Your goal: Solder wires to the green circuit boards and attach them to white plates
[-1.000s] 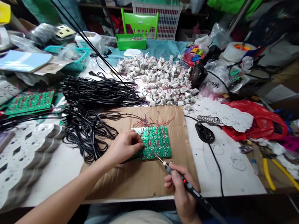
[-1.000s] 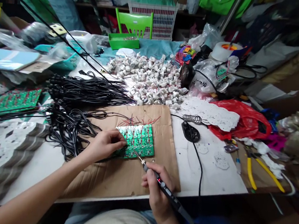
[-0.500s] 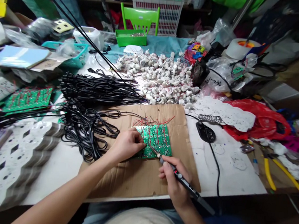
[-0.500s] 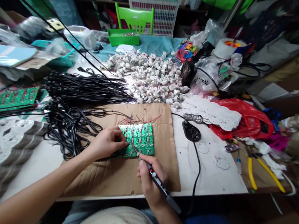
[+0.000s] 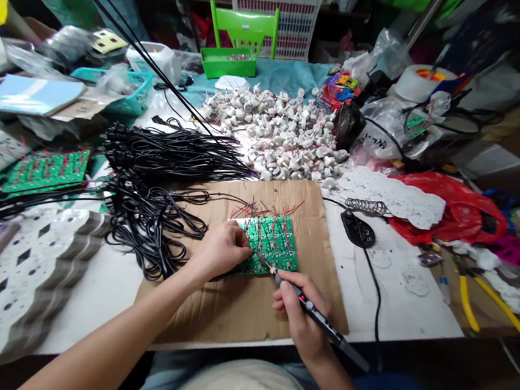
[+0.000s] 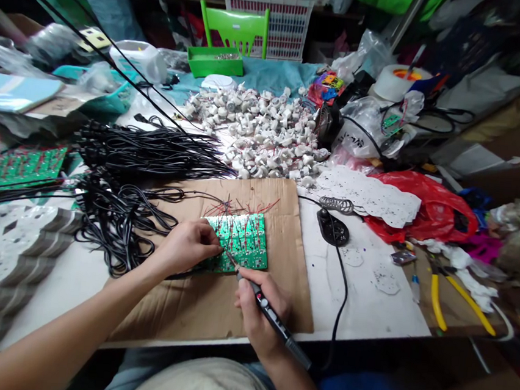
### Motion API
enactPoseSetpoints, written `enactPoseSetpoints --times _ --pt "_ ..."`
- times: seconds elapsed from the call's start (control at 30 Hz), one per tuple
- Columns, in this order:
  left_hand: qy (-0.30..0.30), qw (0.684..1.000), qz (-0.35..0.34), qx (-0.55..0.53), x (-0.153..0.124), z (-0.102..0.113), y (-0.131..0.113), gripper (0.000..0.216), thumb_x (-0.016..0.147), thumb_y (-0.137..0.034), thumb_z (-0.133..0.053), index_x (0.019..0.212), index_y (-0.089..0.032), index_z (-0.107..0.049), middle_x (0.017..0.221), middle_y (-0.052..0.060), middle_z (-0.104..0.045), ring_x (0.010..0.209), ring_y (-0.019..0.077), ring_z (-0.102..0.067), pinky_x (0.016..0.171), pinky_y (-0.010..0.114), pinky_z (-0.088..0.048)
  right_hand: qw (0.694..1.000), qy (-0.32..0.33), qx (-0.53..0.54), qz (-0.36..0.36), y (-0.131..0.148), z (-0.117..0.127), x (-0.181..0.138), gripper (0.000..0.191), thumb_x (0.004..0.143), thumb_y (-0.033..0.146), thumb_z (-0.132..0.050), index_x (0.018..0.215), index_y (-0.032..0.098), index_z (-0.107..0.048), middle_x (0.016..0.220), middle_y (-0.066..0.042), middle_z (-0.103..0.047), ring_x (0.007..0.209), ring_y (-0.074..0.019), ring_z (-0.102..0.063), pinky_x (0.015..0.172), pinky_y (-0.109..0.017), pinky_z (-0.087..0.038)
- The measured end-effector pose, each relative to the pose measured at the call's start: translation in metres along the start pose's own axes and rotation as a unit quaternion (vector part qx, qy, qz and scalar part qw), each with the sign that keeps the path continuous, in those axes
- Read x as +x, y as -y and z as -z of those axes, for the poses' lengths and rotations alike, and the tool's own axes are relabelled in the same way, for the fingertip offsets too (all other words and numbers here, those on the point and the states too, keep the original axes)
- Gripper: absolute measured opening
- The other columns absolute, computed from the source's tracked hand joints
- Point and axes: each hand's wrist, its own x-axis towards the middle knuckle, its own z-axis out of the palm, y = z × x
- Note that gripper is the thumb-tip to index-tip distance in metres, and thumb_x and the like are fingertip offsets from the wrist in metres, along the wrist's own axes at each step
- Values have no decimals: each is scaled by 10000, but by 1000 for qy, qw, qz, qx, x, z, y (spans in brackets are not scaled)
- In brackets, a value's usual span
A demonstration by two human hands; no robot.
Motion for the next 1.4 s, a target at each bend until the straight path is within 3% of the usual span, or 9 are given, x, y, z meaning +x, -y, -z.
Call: enactPoseSetpoints --times 1.0,1.4 --pt "0 1000 -4 -13 -3 -1 1 128 720 -211 -683 601 -185 -645 754 1 -600 678 156 -569 638 286 -381 1000 13 6 10 -6 -1 0 201 984 303 -579 1054 209 -742 698 5 -735 527 -123 -709 513 -197 -583" --pt "-74 997 4 -20 -8 -17 3 176 778 -202 -610 604 -180 -599 746 6 -568 683 152 -541 648 286 -350 1000 9 11 16 -6 -1 1 174 980 263 -587 1058 229 -739 691 20 -728 542 -112 -709 531 -185 -577"
